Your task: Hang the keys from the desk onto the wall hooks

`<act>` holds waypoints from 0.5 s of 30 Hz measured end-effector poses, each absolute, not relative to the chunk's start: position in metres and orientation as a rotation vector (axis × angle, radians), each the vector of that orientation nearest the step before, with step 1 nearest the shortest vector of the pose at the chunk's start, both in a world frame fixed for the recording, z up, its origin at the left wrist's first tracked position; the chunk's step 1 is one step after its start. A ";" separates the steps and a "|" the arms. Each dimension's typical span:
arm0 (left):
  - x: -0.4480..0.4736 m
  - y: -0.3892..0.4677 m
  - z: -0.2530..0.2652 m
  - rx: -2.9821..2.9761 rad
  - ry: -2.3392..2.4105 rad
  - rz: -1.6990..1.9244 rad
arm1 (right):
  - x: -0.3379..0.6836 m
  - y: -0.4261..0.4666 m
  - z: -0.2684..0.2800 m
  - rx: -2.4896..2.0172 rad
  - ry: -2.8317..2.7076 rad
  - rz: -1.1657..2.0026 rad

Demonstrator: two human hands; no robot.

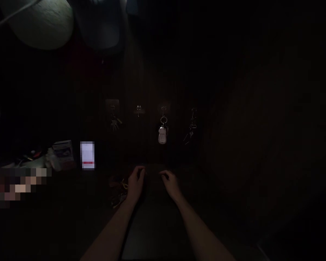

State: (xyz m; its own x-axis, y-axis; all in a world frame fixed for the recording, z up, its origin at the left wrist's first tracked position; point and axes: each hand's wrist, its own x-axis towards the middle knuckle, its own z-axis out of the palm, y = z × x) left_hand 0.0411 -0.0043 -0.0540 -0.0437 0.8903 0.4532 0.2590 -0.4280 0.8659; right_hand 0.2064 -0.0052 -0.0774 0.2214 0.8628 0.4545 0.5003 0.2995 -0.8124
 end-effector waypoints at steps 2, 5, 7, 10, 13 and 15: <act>0.042 -0.009 -0.053 1.793 1.214 1.474 | 0.206 -0.004 -0.079 -1.369 -1.446 0.406; 0.041 -0.017 -0.050 1.975 1.199 1.405 | 0.207 -0.002 -0.081 -1.378 -1.467 0.427; 0.036 -0.019 -0.046 2.057 1.220 1.397 | 0.208 -0.001 -0.082 -1.371 -1.479 0.439; 0.020 -0.018 -0.040 2.083 1.412 1.419 | 0.208 -0.002 -0.082 -1.368 -1.479 0.446; 0.001 -0.012 -0.036 2.083 1.803 1.246 | 0.209 -0.002 -0.082 -1.370 -1.485 0.451; -0.009 -0.009 -0.036 2.088 2.037 1.004 | 0.209 -0.003 -0.081 -1.366 -1.488 0.452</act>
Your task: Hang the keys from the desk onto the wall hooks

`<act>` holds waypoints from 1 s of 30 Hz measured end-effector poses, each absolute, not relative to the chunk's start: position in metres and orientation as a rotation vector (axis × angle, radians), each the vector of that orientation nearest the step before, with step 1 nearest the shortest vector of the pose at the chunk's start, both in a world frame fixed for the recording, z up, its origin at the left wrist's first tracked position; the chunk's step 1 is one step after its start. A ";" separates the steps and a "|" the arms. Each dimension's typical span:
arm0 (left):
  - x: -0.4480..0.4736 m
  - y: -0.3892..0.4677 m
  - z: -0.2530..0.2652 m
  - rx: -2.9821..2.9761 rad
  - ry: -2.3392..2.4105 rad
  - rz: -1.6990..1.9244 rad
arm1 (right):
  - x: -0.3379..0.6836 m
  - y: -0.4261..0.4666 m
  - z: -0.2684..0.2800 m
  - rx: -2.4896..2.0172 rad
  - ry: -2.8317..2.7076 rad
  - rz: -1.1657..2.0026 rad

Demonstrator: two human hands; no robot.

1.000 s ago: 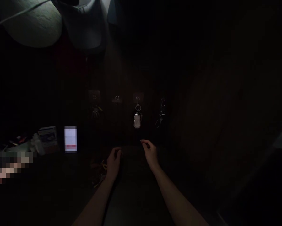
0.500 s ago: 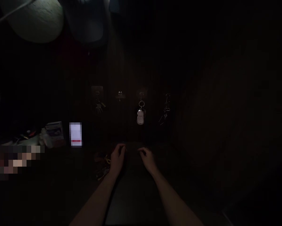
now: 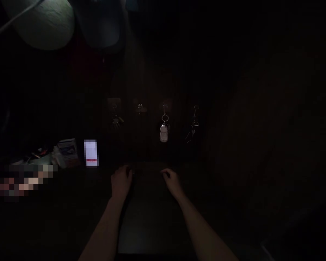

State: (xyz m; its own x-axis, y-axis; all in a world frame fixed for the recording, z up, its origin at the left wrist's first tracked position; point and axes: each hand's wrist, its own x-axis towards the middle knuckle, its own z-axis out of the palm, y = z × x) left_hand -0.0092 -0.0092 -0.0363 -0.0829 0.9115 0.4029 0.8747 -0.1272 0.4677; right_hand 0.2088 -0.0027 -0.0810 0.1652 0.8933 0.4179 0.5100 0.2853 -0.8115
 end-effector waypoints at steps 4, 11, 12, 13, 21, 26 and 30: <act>-0.017 -0.008 -0.039 2.074 2.179 0.703 | 0.209 -0.002 -0.081 -1.386 -1.483 0.448; -0.014 -0.004 -0.037 1.944 1.951 1.083 | 0.208 -0.003 -0.080 -1.358 -1.494 0.473; -0.013 -0.004 -0.036 1.868 1.861 1.178 | 0.208 -0.004 -0.079 -1.344 -1.496 0.476; -0.011 -0.004 -0.035 1.784 1.752 1.259 | 0.207 -0.005 -0.078 -1.331 -1.499 0.478; 0.010 -0.016 -0.021 1.281 1.105 1.391 | 0.181 -0.026 -0.059 -1.210 -1.646 0.592; 0.021 -0.021 -0.018 1.273 1.008 1.353 | 0.160 -0.033 -0.056 -1.166 -1.668 0.735; 0.025 -0.020 -0.022 1.334 1.005 1.329 | 0.153 -0.033 -0.054 -1.088 -1.655 0.809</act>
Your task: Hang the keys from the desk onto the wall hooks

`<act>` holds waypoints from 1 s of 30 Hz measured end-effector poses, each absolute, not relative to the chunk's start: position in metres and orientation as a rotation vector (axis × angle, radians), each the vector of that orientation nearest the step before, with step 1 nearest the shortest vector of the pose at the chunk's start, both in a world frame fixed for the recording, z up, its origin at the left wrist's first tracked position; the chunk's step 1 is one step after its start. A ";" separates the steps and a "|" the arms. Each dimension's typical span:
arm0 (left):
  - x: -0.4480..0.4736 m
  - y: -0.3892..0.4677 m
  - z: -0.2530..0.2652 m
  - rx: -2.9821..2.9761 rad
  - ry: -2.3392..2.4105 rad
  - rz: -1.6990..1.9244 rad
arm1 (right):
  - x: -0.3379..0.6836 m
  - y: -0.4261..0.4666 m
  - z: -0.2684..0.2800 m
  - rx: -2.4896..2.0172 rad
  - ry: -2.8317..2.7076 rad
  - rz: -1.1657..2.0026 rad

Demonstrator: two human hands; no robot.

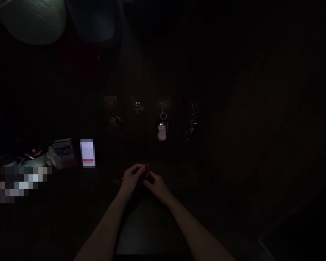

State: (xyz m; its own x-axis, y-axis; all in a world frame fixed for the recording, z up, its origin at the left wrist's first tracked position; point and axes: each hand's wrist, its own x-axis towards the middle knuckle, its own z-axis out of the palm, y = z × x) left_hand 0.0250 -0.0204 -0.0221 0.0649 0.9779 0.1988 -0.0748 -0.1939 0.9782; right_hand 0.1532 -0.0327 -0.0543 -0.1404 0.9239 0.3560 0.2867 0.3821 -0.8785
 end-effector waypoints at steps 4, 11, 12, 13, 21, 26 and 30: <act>0.022 -0.017 -0.025 1.431 1.058 1.414 | 0.155 -0.031 -0.050 -1.048 -1.549 0.841; 0.022 -0.014 -0.031 1.434 1.069 1.348 | 0.165 -0.026 -0.045 -1.045 -1.210 0.918; 0.023 -0.013 -0.032 1.422 1.062 1.314 | 0.167 -0.025 -0.045 -1.039 -1.165 0.950; 0.023 -0.012 -0.033 1.417 1.055 1.282 | 0.169 -0.024 -0.045 -1.038 -1.131 0.969; 0.022 -0.012 -0.037 1.364 1.046 1.123 | 0.187 -0.021 -0.040 -1.097 -1.113 0.703; 0.020 -0.011 -0.038 1.421 1.114 1.118 | 0.196 -0.025 -0.033 -1.002 -0.973 0.789; 0.015 -0.006 -0.040 1.402 1.173 1.224 | 0.207 -0.020 -0.037 -1.024 -0.904 0.693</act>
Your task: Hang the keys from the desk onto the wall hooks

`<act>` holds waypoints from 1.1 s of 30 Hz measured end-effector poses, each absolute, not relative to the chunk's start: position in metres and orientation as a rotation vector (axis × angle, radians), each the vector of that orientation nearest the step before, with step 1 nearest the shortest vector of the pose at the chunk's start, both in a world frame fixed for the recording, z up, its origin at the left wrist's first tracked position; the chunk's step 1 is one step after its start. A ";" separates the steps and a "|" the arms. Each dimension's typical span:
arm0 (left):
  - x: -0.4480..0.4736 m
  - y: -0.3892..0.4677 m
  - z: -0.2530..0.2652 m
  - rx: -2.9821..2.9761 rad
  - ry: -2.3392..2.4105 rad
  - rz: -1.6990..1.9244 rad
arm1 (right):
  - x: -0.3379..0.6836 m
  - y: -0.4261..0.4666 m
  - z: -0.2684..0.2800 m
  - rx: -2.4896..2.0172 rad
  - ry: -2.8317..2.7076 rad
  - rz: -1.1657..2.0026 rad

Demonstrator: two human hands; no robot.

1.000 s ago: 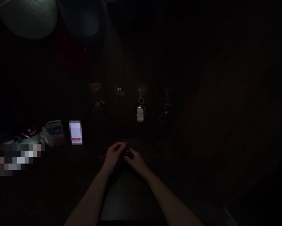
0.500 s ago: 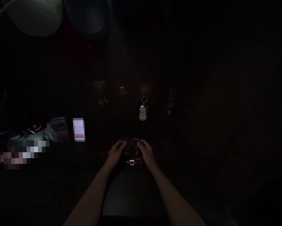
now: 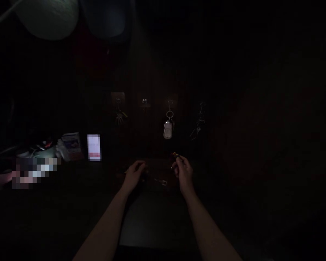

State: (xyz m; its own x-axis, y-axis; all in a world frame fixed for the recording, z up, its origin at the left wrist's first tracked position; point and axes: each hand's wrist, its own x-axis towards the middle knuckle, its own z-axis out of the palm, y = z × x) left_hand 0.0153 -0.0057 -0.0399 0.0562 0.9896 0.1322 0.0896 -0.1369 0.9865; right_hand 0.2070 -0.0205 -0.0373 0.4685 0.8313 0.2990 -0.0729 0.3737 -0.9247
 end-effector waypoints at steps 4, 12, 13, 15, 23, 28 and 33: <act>0.000 0.001 -0.041 1.349 1.401 1.422 | 0.217 -0.009 -0.050 -1.139 -0.906 0.524; -0.017 0.003 -0.046 1.765 1.949 1.086 | 0.225 0.003 -0.070 -1.312 -1.040 0.437; -0.016 0.001 -0.045 1.837 1.984 0.991 | 0.224 0.003 -0.071 -1.328 -1.080 0.439; -0.013 -0.002 -0.044 1.970 2.016 0.820 | 0.223 0.003 -0.074 -1.375 -1.168 0.429; -0.013 -0.006 -0.045 2.047 2.008 0.736 | 0.216 -0.007 -0.072 -1.625 -1.438 0.295; -0.013 -0.002 -0.044 1.962 1.876 1.301 | 0.216 -0.007 -0.071 -1.597 -1.460 0.231; -0.008 -0.002 -0.032 1.539 1.565 1.593 | 0.217 -0.007 -0.071 -1.685 -1.419 0.180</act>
State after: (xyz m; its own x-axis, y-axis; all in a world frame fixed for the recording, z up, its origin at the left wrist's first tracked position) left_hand -0.0083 -0.0017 -0.0321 -0.2947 0.8698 0.3957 0.3805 -0.2730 0.8835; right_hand 0.2169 -0.0073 -0.0715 0.3313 0.8468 0.4161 0.7161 0.0615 -0.6953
